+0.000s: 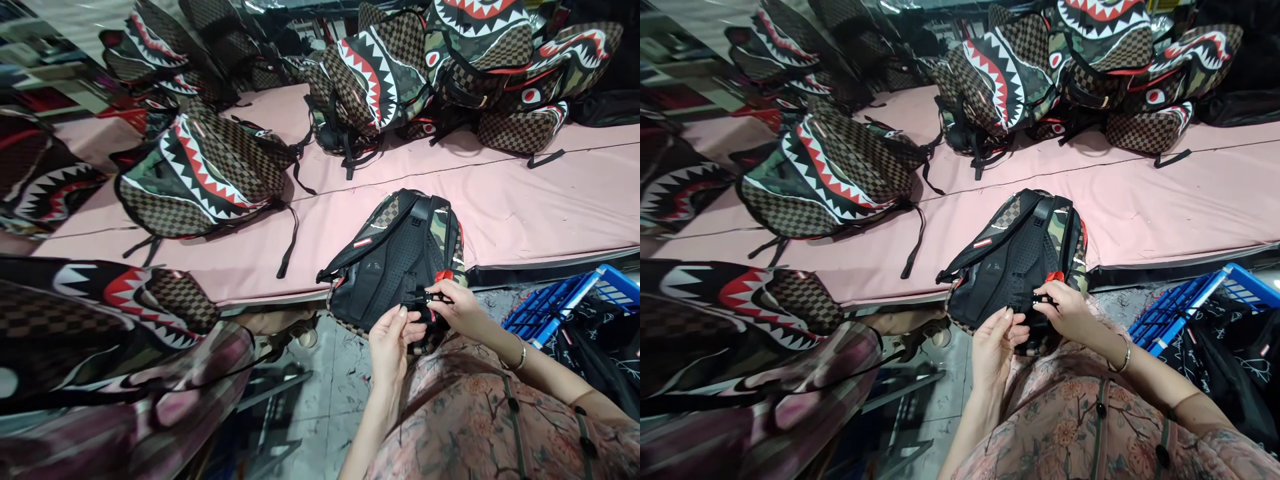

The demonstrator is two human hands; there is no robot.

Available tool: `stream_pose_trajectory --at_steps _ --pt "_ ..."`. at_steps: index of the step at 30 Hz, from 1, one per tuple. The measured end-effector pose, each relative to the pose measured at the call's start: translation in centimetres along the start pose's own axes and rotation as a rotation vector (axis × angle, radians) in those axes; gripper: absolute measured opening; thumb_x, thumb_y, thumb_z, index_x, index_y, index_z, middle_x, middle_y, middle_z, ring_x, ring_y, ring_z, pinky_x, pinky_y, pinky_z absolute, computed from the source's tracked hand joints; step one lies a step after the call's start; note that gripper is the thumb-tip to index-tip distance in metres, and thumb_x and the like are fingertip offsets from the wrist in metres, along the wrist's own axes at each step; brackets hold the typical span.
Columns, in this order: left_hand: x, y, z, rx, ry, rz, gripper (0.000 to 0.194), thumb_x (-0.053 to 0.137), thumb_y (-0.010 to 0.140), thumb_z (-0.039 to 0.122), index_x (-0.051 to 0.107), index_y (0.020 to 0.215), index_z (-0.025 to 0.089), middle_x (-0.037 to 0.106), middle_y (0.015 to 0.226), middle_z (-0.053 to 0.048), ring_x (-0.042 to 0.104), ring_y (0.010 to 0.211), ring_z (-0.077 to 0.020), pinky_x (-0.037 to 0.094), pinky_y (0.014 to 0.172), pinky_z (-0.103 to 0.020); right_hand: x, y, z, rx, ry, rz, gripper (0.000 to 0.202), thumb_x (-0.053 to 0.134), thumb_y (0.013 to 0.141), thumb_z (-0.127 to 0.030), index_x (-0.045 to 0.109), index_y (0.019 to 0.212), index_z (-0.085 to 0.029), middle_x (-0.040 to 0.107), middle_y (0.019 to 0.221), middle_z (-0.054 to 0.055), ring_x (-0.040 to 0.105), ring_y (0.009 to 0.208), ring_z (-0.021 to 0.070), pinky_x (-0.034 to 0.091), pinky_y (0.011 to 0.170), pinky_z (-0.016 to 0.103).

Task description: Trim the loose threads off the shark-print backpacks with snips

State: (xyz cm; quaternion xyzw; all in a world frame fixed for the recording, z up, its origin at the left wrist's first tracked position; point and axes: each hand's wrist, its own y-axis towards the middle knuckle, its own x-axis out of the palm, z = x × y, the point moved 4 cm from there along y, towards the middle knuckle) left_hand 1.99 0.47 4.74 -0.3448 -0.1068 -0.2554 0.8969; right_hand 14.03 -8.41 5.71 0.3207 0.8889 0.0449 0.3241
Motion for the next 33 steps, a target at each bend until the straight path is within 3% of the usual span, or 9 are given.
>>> stream_pose_trajectory --at_steps 8,14,19,21,24,26,28,30,33 --pt "0.1 0.0 -0.4 0.091 0.042 -0.018 0.036 0.072 0.06 0.033 0.06 0.084 0.01 0.067 0.062 -0.003 0.061 0.045 -0.0124 0.049 0.046 -0.021 0.2 0.0 -0.3 -0.072 -0.091 -0.028 0.016 0.046 0.087 -0.026 0.059 0.088 -0.017 0.062 0.08 0.006 0.056 0.074 0.0168 0.043 0.066 0.027" --pt "0.0 0.1 -0.4 0.098 0.044 -0.022 0.034 0.071 0.061 0.032 0.059 0.084 0.011 0.067 0.063 -0.003 0.06 0.045 -0.012 0.049 0.046 -0.022 0.2 0.2 0.1 -0.001 -0.001 0.018 0.01 0.051 0.083 -0.023 0.058 0.085 -0.017 0.063 0.08 0.005 0.057 0.073 0.0158 0.044 0.067 0.026" --pt "0.1 0.3 -0.1 0.108 0.061 -0.05 0.03 0.07 0.063 0.032 0.057 0.079 0.011 0.064 0.06 -0.001 0.058 0.044 -0.0103 0.047 0.044 -0.02 0.0 0.5 -0.4 -0.06 0.0 -0.015 0.012 0.048 0.084 -0.023 0.059 0.085 -0.018 0.062 0.079 0.006 0.056 0.076 0.0169 0.043 0.071 0.029" --pt "0.1 0.3 0.1 0.062 0.009 -0.11 0.025 0.069 0.065 0.031 0.055 0.074 0.012 0.059 0.052 0.002 0.053 0.038 -0.0071 0.041 0.038 -0.016 -0.4 0.7 -0.2 0.017 0.092 0.031 0.011 0.05 0.082 -0.024 0.059 0.083 -0.019 0.063 0.08 0.005 0.056 0.076 0.0166 0.043 0.072 0.029" --pt "0.4 0.2 0.0 -0.148 -0.134 -0.331 0.017 0.062 0.073 0.027 0.053 0.071 0.013 0.035 0.037 0.011 0.028 0.024 -0.0005 0.025 0.028 -0.011 -0.7 1.2 0.4 0.202 0.385 0.089 0.015 0.055 0.078 -0.027 0.058 0.09 -0.02 0.062 0.085 0.004 0.056 0.075 0.0145 0.044 0.069 0.027" --pt "0.7 -0.2 -0.3 -0.304 -0.185 -0.503 0.013 0.057 0.077 0.024 0.055 0.074 0.012 0.022 0.035 0.014 0.012 0.022 0.0009 0.017 0.025 -0.01 -0.1 1.6 0.4 0.28 0.578 0.01 0.022 0.06 0.072 -0.032 0.057 0.091 -0.019 0.06 0.079 0.002 0.054 0.067 0.0123 0.045 0.062 0.024" --pt "1.0 -0.4 -0.7 -0.384 -0.166 -0.612 0.012 0.055 0.078 0.023 0.056 0.076 0.011 0.019 0.035 0.014 0.007 0.022 0.0011 0.015 0.025 -0.011 0.9 2.0 0.2 0.344 0.682 -0.129 0.022 0.065 0.067 -0.036 0.057 0.078 -0.018 0.055 0.062 -0.002 0.048 0.053 0.0091 0.041 0.05 0.021" --pt "1.0 -0.4 -1.1 -0.357 -0.096 -0.617 0.017 0.055 0.078 0.028 0.057 0.078 0.011 0.021 0.035 0.013 0.009 0.023 0.0007 0.014 0.026 -0.011 1.8 2.2 0.3 0.43 0.721 -0.194 0.025 0.065 0.066 -0.039 0.052 0.065 -0.017 0.046 0.049 -0.006 0.04 0.041 0.0064 0.033 0.04 0.018" --pt "0.3 0.2 -0.9 -0.089 0.066 -0.417 0.025 0.059 0.076 0.034 0.061 0.09 0.013 0.033 0.041 0.01 0.025 0.03 -0.0007 0.021 0.031 -0.011 2.4 2.5 0.7 0.522 0.734 -0.118 0.029 0.063 0.068 -0.042 0.047 0.064 -0.018 0.04 0.043 -0.008 0.035 0.035 0.0052 0.028 0.036 0.018"
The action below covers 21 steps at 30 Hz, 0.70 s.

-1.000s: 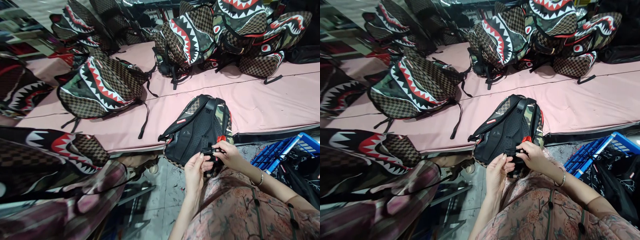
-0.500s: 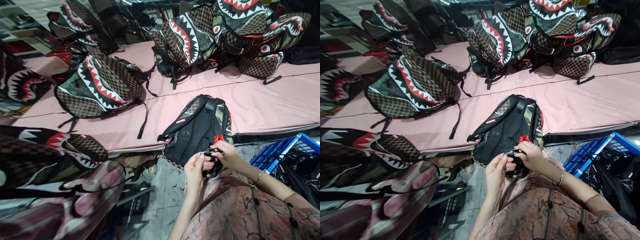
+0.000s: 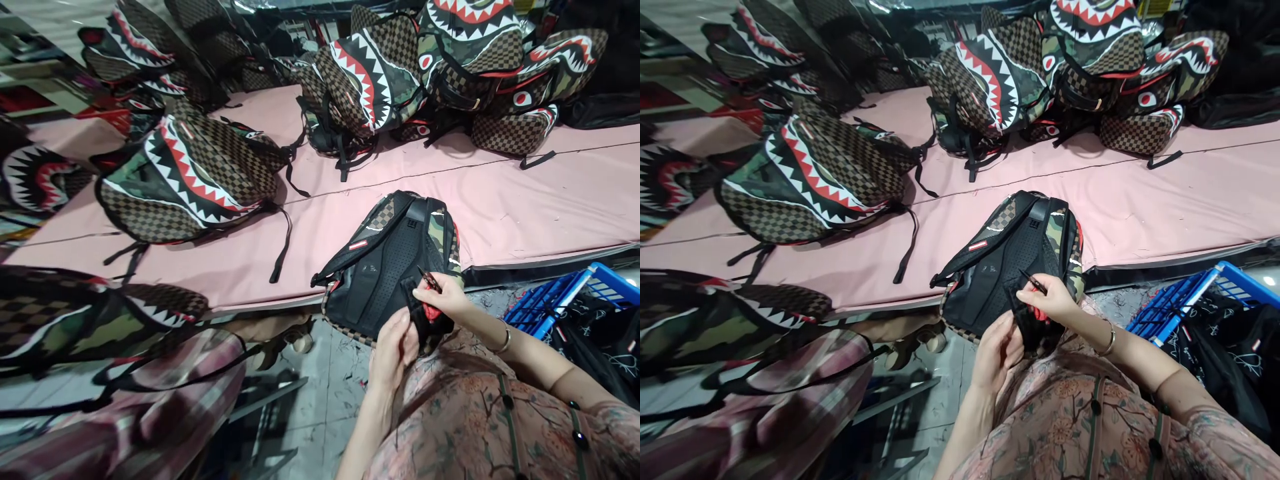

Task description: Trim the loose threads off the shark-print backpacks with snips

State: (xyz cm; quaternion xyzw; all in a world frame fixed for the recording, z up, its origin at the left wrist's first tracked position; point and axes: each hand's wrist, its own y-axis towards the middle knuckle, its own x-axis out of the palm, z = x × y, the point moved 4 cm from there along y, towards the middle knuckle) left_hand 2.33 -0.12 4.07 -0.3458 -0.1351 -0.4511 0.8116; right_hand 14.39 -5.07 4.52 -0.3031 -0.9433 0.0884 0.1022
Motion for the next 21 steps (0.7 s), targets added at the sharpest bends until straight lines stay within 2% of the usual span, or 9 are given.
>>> stream_pose_trajectory --at_steps 3,5,7,9,10,14,17,21 --pt "-1.2 -0.2 0.7 0.256 0.268 0.252 0.025 0.07 0.066 0.029 0.067 0.087 0.016 0.057 0.063 0.002 0.051 0.056 -0.0057 0.042 0.052 -0.015 -0.1 0.3 0.2 -0.033 -0.059 0.053 0.027 0.061 0.07 -0.042 0.048 0.065 -0.018 0.038 0.044 -0.008 0.034 0.037 0.0055 0.029 0.037 0.018" --pt "-1.7 -0.3 0.7 0.301 0.339 0.353 0.022 0.071 0.062 0.029 0.07 0.079 0.015 0.064 0.076 -0.002 0.056 0.07 -0.0107 0.046 0.066 -0.02 -0.2 0.3 0.0 -0.091 -0.164 0.057 0.024 0.058 0.074 -0.039 0.05 0.068 -0.018 0.044 0.05 -0.006 0.041 0.042 0.0073 0.034 0.042 0.019" --pt "-2.2 -0.2 0.6 0.273 0.293 0.413 0.025 0.071 0.061 0.032 0.071 0.079 0.015 0.067 0.077 -0.003 0.058 0.07 -0.0131 0.047 0.069 -0.025 -0.6 0.0 -0.6 -0.207 -0.323 0.095 0.018 0.055 0.077 -0.035 0.055 0.081 -0.018 0.056 0.068 0.0 0.052 0.057 0.0111 0.042 0.052 0.022" --pt "-2.4 -0.2 0.5 0.245 0.231 0.446 0.028 0.072 0.059 0.032 0.071 0.082 0.015 0.069 0.076 -0.003 0.059 0.068 -0.0139 0.048 0.069 -0.027 -1.2 -0.5 -1.4 -0.378 -0.53 0.156 0.02 0.052 0.081 -0.031 0.055 0.098 -0.02 0.06 0.087 0.004 0.056 0.075 0.0147 0.045 0.066 0.026" --pt "-2.4 -0.2 0.6 0.246 0.216 0.456 0.029 0.072 0.058 0.031 0.071 0.082 0.015 0.069 0.076 -0.004 0.06 0.068 -0.0144 0.048 0.069 -0.028 -1.5 -0.8 -1.7 -0.472 -0.643 0.185 0.022 0.05 0.083 -0.029 0.056 0.101 -0.02 0.06 0.09 0.005 0.055 0.079 0.0159 0.044 0.07 0.028" --pt "-2.3 -0.2 1.2 0.28 0.215 0.484 0.026 0.073 0.057 0.03 0.072 0.078 0.016 0.07 0.079 -0.004 0.061 0.07 -0.0144 0.048 0.072 -0.027 -2.2 -1.8 -1.9 -0.758 -1.028 0.18 0.022 0.046 0.087 -0.029 0.064 0.094 -0.019 0.06 0.074 0.006 0.052 0.071 0.0178 0.041 0.068 0.03" --pt "-2.3 -0.2 1.3 0.279 0.22 0.498 0.024 0.073 0.056 0.028 0.072 0.077 0.016 0.07 0.078 -0.004 0.061 0.069 -0.0135 0.048 0.072 -0.026 -2.3 -2.0 -1.6 -0.832 -1.166 0.111 0.024 0.045 0.088 -0.031 0.066 0.094 -0.019 0.058 0.072 0.006 0.05 0.068 0.0167 0.04 0.066 0.029" --pt "-2.3 -0.1 0.9 0.254 0.225 0.495 0.026 0.072 0.057 0.029 0.072 0.079 0.016 0.07 0.078 -0.003 0.06 0.068 -0.013 0.047 0.071 -0.026 -2.2 -2.0 -1.7 -0.848 -1.191 0.057 0.029 0.042 0.089 -0.034 0.066 0.094 -0.019 0.057 0.072 0.006 0.049 0.069 0.0163 0.04 0.066 0.027"
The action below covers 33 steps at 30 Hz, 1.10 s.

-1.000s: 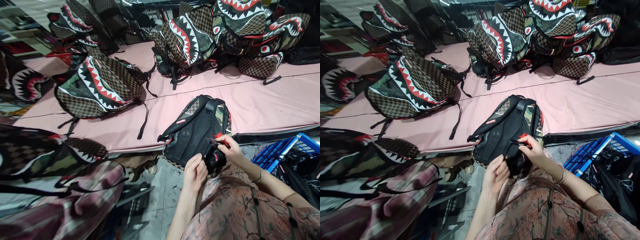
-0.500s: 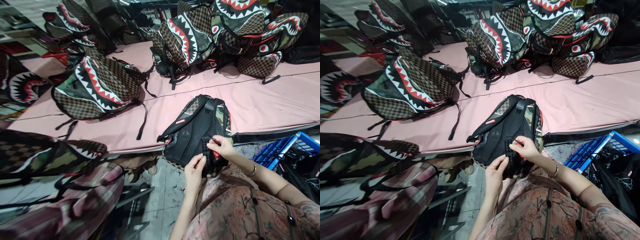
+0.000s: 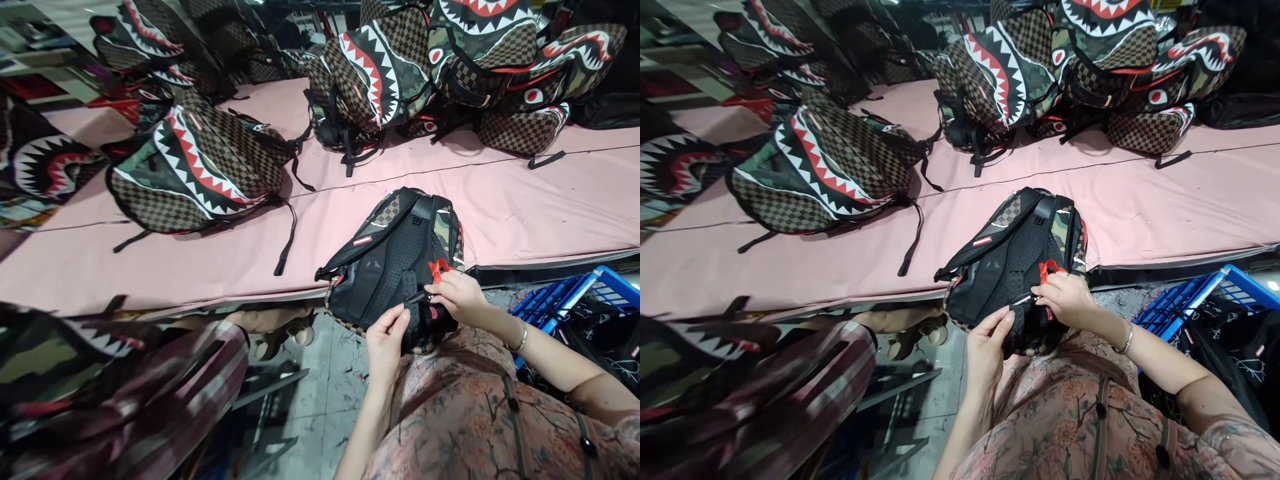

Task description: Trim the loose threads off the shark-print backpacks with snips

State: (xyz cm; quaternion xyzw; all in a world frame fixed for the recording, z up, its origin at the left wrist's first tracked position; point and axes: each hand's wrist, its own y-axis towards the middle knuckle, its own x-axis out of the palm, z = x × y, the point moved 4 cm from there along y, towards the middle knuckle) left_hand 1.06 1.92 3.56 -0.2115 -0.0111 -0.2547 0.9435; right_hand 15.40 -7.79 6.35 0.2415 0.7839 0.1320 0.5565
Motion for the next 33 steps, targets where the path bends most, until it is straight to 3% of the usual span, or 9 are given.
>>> stream_pose_trajectory --at_steps 11,15,18,20,21,24,27,30,33 --pt "0.1 -0.1 0.3 0.078 0.13 -0.039 0.023 0.071 0.059 0.03 0.072 0.078 0.016 0.068 0.078 -0.003 0.057 0.068 -0.0128 0.045 0.068 -0.024 0.0 0.5 0.0 -0.016 0.118 -0.041 0.024 0.044 0.089 -0.031 0.064 0.087 -0.018 0.061 0.073 0.005 0.052 0.07 0.0158 0.04 0.067 0.027" --pt "-0.4 0.1 0.7 0.083 0.068 -0.081 0.024 0.074 0.057 0.029 0.071 0.077 0.017 0.068 0.076 -0.002 0.058 0.067 -0.0126 0.046 0.066 -0.025 -0.5 0.4 0.2 0.094 0.341 0.018 0.018 0.048 0.087 -0.028 0.063 0.082 -0.018 0.063 0.074 0.004 0.054 0.071 0.015 0.042 0.069 0.027" --pt "-1.8 -0.1 2.4 0.117 -0.178 -0.327 0.025 0.069 0.062 0.043 0.066 0.059 0.018 0.057 0.047 0.002 0.05 0.042 -0.0088 0.043 0.047 -0.022 -1.3 -0.4 2.2 0.344 0.624 0.153 0.014 0.052 0.084 -0.031 0.06 0.086 -0.02 0.063 0.082 0.003 0.056 0.073 0.0137 0.044 0.067 0.026" --pt "-2.3 -0.5 4.1 0.201 -0.291 -0.588 0.049 0.054 0.07 0.058 0.057 0.042 0.018 0.04 0.032 0.003 0.039 0.029 -0.0076 0.035 0.035 -0.022 -1.7 -1.6 4.2 0.54 0.789 0.25 0.018 0.052 0.083 -0.036 0.057 0.091 -0.021 0.061 0.087 0.003 0.057 0.072 0.0127 0.045 0.063 0.024" --pt "-2.5 -0.6 4.7 0.238 -0.273 -0.654 0.055 0.047 0.073 0.061 0.055 0.04 0.018 0.038 0.03 0.002 0.038 0.028 -0.0076 0.033 0.034 -0.022 -1.8 -2.4 5.2 0.622 0.849 0.285 0.021 0.053 0.082 -0.038 0.056 0.094 -0.021 0.061 0.088 0.003 0.056 0.072 0.0124 0.045 0.062 0.024" --pt "-1.3 0.0 4.2 0.18 0.055 -0.57 0.04 0.053 0.076 0.051 0.064 0.061 0.015 0.052 0.044 0.0 0.049 0.039 -0.0089 0.037 0.04 -0.021 -1.4 -5.0 7.3 0.799 0.92 0.315 0.033 0.061 0.074 -0.043 0.055 0.097 -0.021 0.06 0.086 0.002 0.055 0.068 0.0114 0.045 0.059 0.023" --pt "2.2 0.5 1.8 0.098 0.432 -0.525 0.029 0.055 0.076 0.043 0.062 0.081 0.015 0.06 0.061 0.0 0.053 0.044 -0.0091 0.039 0.045 -0.021 0.2 -7.3 7.3 0.937 0.908 0.226 0.038 0.063 0.068 -0.048 0.058 0.088 -0.017 0.058 0.07 0.0 0.051 0.058 0.0103 0.041 0.053 0.022" --pt "5.6 0.6 0.3 0.289 0.761 -0.566 0.026 0.051 0.078 0.042 0.06 0.084 0.018 0.062 0.076 -0.002 0.056 0.053 -0.0105 0.04 0.052 -0.022 2.3 -8.1 5.9 1.023 0.927 0.042 0.039 0.055 0.07 -0.054 0.057 0.071 -0.014 0.044 0.05 -0.004 0.039 0.044 0.0078 0.03 0.043 0.021" --pt "7.1 0.5 0.6 0.522 1.048 -0.601 0.023 0.052 0.078 0.042 0.06 0.079 0.02 0.062 0.076 -0.001 0.058 0.067 -0.0139 0.04 0.06 -0.024 3.3 -6.5 4.6 0.944 0.906 -0.054 0.037 0.06 0.065 -0.049 0.048 0.056 -0.016 0.038 0.047 -0.006 0.034 0.044 0.0062 0.026 0.043 0.02"
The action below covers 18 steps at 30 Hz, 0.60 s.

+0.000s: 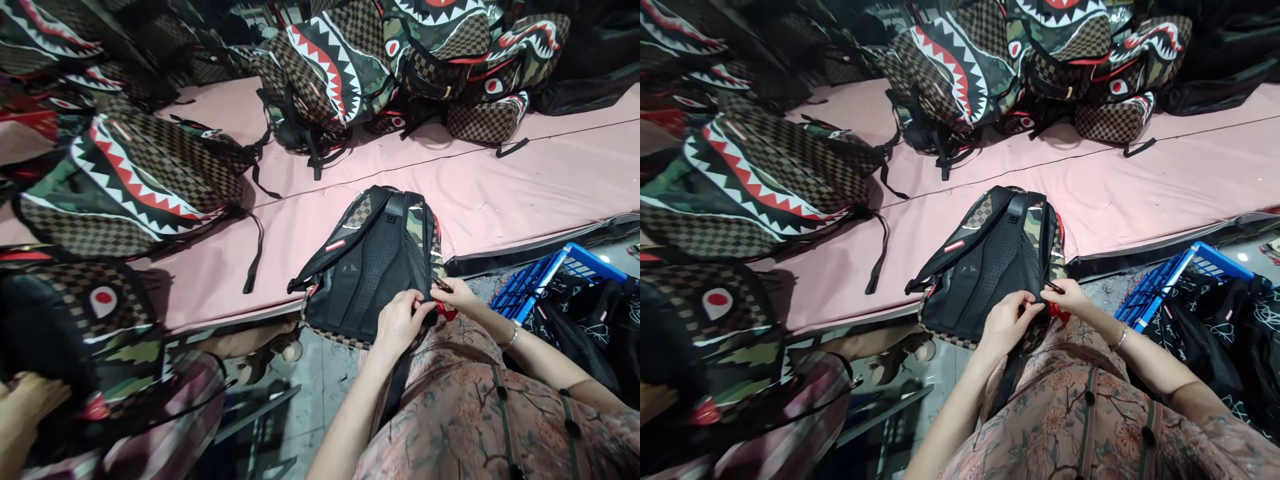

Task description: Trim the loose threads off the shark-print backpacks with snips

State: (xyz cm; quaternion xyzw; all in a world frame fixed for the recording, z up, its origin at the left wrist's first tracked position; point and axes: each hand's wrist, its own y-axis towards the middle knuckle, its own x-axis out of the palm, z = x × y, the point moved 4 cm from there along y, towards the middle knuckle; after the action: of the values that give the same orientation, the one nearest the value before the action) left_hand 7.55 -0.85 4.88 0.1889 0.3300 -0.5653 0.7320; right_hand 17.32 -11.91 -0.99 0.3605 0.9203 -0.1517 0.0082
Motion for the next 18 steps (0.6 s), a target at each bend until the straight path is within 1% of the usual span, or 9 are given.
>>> stream_pose_trajectory --at_steps 2,3,4,6,8,10,12,15,18 --pt "-0.8 0.0 0.2 0.024 0.133 -0.026 0.022 0.052 0.079 0.042 0.058 0.076 0.021 0.06 0.07 0.0 0.057 0.064 -0.0141 0.039 0.058 -0.024 0.7 0.9 -1.6 -0.067 -0.022 0.005 0.034 0.064 0.062 -0.044 0.046 0.056 -0.016 0.039 0.049 -0.006 0.035 0.046 0.0061 0.027 0.044 0.019" --pt "-1.5 -0.1 0.1 0.017 0.162 -0.019 0.021 0.05 0.08 0.041 0.057 0.076 0.021 0.06 0.068 0.001 0.056 0.062 -0.0136 0.038 0.057 -0.024 1.0 1.5 -2.4 -0.092 -0.018 0.012 0.033 0.065 0.062 -0.043 0.046 0.057 -0.017 0.039 0.05 -0.006 0.035 0.046 0.0061 0.027 0.044 0.019" --pt "-2.2 -0.2 -0.1 0.004 0.168 0.017 0.02 0.047 0.082 0.038 0.057 0.076 0.021 0.06 0.067 0.001 0.056 0.06 -0.0131 0.038 0.057 -0.023 1.2 2.0 -3.4 -0.114 -0.007 0.019 0.032 0.065 0.063 -0.042 0.045 0.059 -0.017 0.038 0.05 -0.007 0.034 0.045 0.0061 0.027 0.043 0.019" --pt "-3.6 -0.6 -0.8 -0.026 0.121 0.175 0.021 0.041 0.086 0.034 0.055 0.078 0.02 0.06 0.068 0.0 0.056 0.061 -0.0123 0.04 0.058 -0.023 1.7 3.1 -5.2 -0.164 0.032 0.033 0.03 0.063 0.065 -0.042 0.045 0.061 -0.018 0.037 0.05 -0.007 0.034 0.044 0.0061 0.026 0.043 0.019" --pt "-4.3 -1.1 -1.6 -0.048 0.02 0.346 0.02 0.04 0.086 0.032 0.055 0.082 0.019 0.061 0.073 -0.001 0.057 0.061 -0.0116 0.042 0.061 -0.023 2.1 4.0 -6.7 -0.22 0.059 0.064 0.029 0.061 0.066 -0.041 0.044 0.061 -0.018 0.038 0.051 -0.007 0.034 0.045 0.0062 0.027 0.044 0.019" --pt "-4.0 -1.4 -2.5 -0.07 -0.07 0.449 0.018 0.044 0.085 0.032 0.056 0.088 0.018 0.062 0.077 -0.001 0.057 0.06 -0.011 0.044 0.062 -0.024 2.6 4.7 -7.6 -0.257 0.032 0.091 0.026 0.059 0.067 -0.038 0.044 0.06 -0.018 0.038 0.052 -0.007 0.033 0.046 0.0061 0.027 0.044 0.019" --pt "-3.2 -1.4 -3.0 -0.075 -0.088 0.519 0.018 0.05 0.082 0.032 0.057 0.091 0.018 0.062 0.078 -0.002 0.057 0.06 -0.0108 0.046 0.064 -0.025 3.0 5.1 -7.9 -0.275 -0.047 0.109 0.024 0.058 0.067 -0.035 0.044 0.058 -0.017 0.037 0.051 -0.007 0.032 0.046 0.006 0.026 0.045 0.019" --pt "-2.3 -1.2 -2.8 -0.023 -0.014 0.643 0.017 0.056 0.079 0.031 0.06 0.087 0.017 0.06 0.082 -0.003 0.055 0.062 -0.0111 0.046 0.065 -0.025 3.4 5.4 -7.8 -0.28 -0.135 0.132 0.022 0.057 0.067 -0.033 0.045 0.057 -0.017 0.037 0.05 -0.007 0.032 0.047 0.0065 0.025 0.045 0.019" --pt "-1.6 -0.6 -2.4 0.057 0.016 0.68 0.013 0.056 0.079 0.028 0.061 0.085 0.018 0.058 0.085 -0.005 0.054 0.067 -0.012 0.045 0.066 -0.025 3.5 5.3 -7.6 -0.263 -0.159 0.128 0.021 0.056 0.068 -0.033 0.045 0.058 -0.017 0.037 0.048 -0.007 0.033 0.046 0.0065 0.025 0.045 0.019"
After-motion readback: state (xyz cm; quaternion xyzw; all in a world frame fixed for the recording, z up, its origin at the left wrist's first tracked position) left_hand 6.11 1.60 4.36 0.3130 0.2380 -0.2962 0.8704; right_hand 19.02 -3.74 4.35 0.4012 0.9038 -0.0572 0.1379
